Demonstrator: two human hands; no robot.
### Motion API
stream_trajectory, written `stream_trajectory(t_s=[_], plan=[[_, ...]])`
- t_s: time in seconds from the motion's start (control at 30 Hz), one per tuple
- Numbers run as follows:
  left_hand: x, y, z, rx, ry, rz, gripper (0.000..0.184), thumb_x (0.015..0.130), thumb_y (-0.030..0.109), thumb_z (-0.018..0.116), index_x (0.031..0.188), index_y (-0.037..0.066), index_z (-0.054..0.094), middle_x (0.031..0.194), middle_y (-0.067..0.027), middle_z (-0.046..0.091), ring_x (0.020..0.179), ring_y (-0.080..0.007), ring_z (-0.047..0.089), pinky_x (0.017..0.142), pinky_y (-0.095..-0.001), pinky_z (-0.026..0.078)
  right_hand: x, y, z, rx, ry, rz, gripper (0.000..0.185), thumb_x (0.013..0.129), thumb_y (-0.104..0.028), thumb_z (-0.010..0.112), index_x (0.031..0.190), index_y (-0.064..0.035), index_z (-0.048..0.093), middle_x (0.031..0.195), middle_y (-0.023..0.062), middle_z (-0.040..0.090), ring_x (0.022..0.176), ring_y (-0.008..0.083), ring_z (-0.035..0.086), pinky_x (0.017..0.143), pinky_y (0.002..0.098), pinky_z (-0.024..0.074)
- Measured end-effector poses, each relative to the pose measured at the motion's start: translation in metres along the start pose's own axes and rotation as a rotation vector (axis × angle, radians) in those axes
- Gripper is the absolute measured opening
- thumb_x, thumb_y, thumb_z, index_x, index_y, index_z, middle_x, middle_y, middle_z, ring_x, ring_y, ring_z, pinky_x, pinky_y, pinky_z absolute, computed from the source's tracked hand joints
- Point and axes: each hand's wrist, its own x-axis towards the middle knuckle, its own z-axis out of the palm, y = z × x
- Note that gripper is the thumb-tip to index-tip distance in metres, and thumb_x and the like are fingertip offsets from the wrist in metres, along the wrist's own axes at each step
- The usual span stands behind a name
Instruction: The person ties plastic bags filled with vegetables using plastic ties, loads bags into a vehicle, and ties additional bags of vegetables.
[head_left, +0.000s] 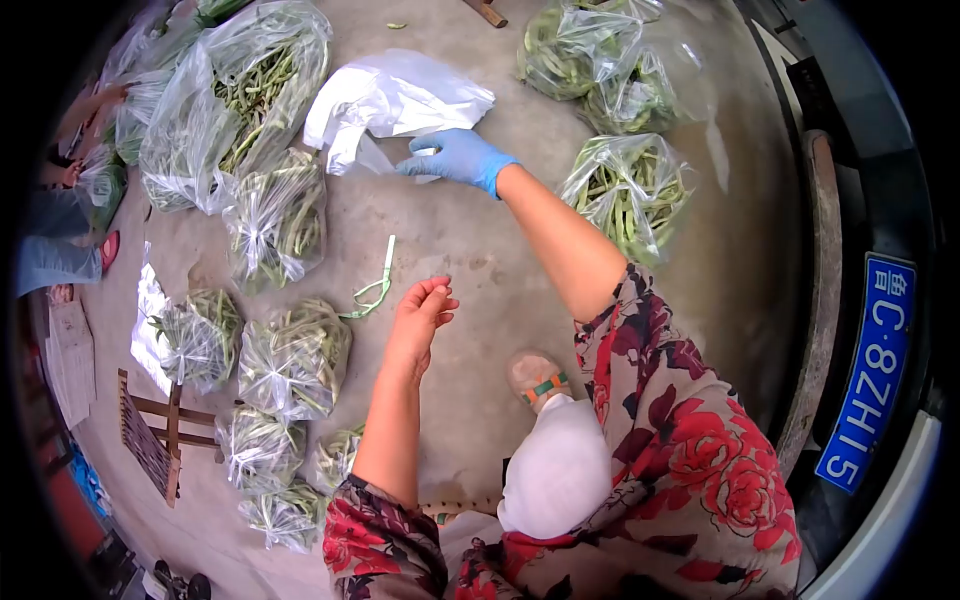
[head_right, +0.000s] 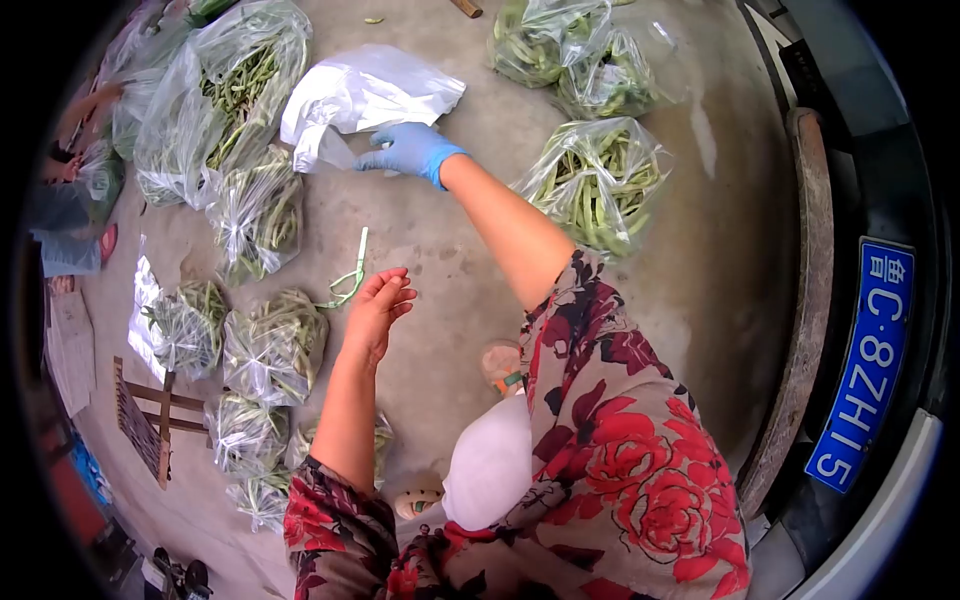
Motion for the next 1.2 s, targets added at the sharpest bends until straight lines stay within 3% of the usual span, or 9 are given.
stream_trajectory(t_s=[0.13, 0.23, 0.43, 0.77, 0.9, 1.0, 1.03, 1.1, 1.2], plan=[[0.007, -0.013, 0.028, -0.003, -0.099, -0.01, 0.023, 0.086, 0.018, 0.051, 0.105, 0.004, 0.053, 0.097, -0.004, 0.055, 0.08, -0.0107, 0.055, 0.069, -0.0243, 0.044, -0.107, -0.017, -0.075, -0.749, 0.156, 0.471, 0.078, 0.064, -0.048, 0.068, 0.124, -0.0054, 0.042, 0.093, 0.0162, 0.062, 0.085, 0.0312, 0.06, 0.071, 0.0391, 0.0473], [0.01, -0.035, 0.044, -0.016, -0.154, -0.056, 0.023, 0.086, 0.017, 0.051, 0.104, 0.004, 0.054, 0.094, -0.003, 0.056, 0.078, -0.0101, 0.055, 0.068, -0.0238, 0.043, -0.168, 0.023, -0.118, -0.888, 0.277, 0.832, 0.064, 0.066, -0.042, 0.068, 0.116, -0.0065, 0.049, 0.089, 0.0163, 0.063, 0.082, 0.0321, 0.06, 0.07, 0.0396, 0.0477], [-0.012, -0.045, 0.039, -0.016, -0.196, -0.024, 0.022, 0.087, 0.018, 0.052, 0.104, 0.004, 0.054, 0.094, -0.003, 0.056, 0.081, -0.0106, 0.055, 0.07, -0.0246, 0.043, -0.179, 0.034, -0.099, -0.482, 0.295, 0.278, 0.025, 0.073, -0.026, 0.06, 0.079, -0.0019, 0.06, 0.078, 0.0172, 0.06, 0.071, 0.0339, 0.058, 0.063, 0.0365, 0.0446], [-0.081, -0.008, 0.02, -0.202, -0.282, 0.1, 0.038, 0.089, 0.037, 0.048, 0.104, 0.003, 0.054, 0.103, -0.0054, 0.055, 0.095, -0.0131, 0.049, 0.086, -0.0271, 0.037, -0.207, -0.098, 0.014, 0.084, 0.246, 0.367, 0.017, 0.074, -0.017, 0.059, 0.073, -0.0004, 0.058, 0.063, 0.0083, 0.056, 0.052, 0.0121, 0.048, 0.048, 0.0286, 0.0381], [-0.084, -0.019, 0.017, -0.729, -0.024, 0.057, 0.037, 0.09, 0.036, 0.045, 0.099, 0.001, 0.054, 0.098, -0.0058, 0.055, 0.092, -0.0145, 0.048, 0.086, -0.027, 0.036, -0.206, -0.139, 0.061, 0.01, -0.076, 0.013, 0.015, 0.076, -0.017, 0.06, 0.081, -0.0028, 0.062, 0.07, 0.0091, 0.06, 0.06, 0.0142, 0.051, 0.055, 0.0268, 0.0411], [-0.084, -0.027, -0.015, -0.647, 0.267, 0.34, 0.031, 0.092, 0.03, 0.043, 0.096, 0.001, 0.054, 0.094, -0.0053, 0.055, 0.091, -0.0141, 0.047, 0.084, -0.0272, 0.037, -0.181, -0.127, 0.069, 0.154, -0.167, 0.131, 0.013, 0.08, -0.014, 0.057, 0.083, -0.003, 0.063, 0.071, 0.0052, 0.058, 0.067, 0.01, 0.051, 0.063, 0.0246, 0.0411], [-0.086, -0.027, -0.024, -0.577, 0.319, 0.338, 0.026, 0.092, 0.025, 0.041, 0.092, 0.002, 0.054, 0.09, -0.0062, 0.055, 0.087, -0.0145, 0.05, 0.08, -0.0285, 0.039, -0.173, -0.121, 0.073, -0.045, -0.09, -0.118, 0.013, 0.081, -0.014, 0.054, 0.083, -0.005, 0.064, 0.072, 0.0106, 0.059, 0.061, 0.0217, 0.054, 0.06, 0.0281, 0.0421], [-0.09, -0.031, -0.046, -0.593, 0.282, 0.37, 0.026, 0.092, 0.026, 0.042, 0.09, 0.002, 0.054, 0.089, -0.0069, 0.055, 0.084, -0.0153, 0.052, 0.079, -0.0292, 0.04, -0.148, -0.126, 0.073, -0.161, -0.006, -0.391, 0.014, 0.081, -0.015, 0.054, 0.083, -0.0054, 0.064, 0.071, 0.0106, 0.059, 0.061, 0.0209, 0.053, 0.059, 0.028, 0.0418], [-0.112, -0.022, -0.062, -0.531, 0.229, 0.4, 0.02, 0.09, 0.02, 0.042, 0.087, 0.002, 0.053, 0.086, -0.0084, 0.055, 0.077, -0.017, 0.055, 0.078, -0.0309, 0.041, -0.128, -0.147, 0.068, -0.083, -0.17, -0.397, 0.015, 0.082, -0.014, 0.052, 0.083, -0.0038, 0.063, 0.069, 0.0094, 0.059, 0.06, 0.0184, 0.053, 0.059, 0.0279, 0.0426]])
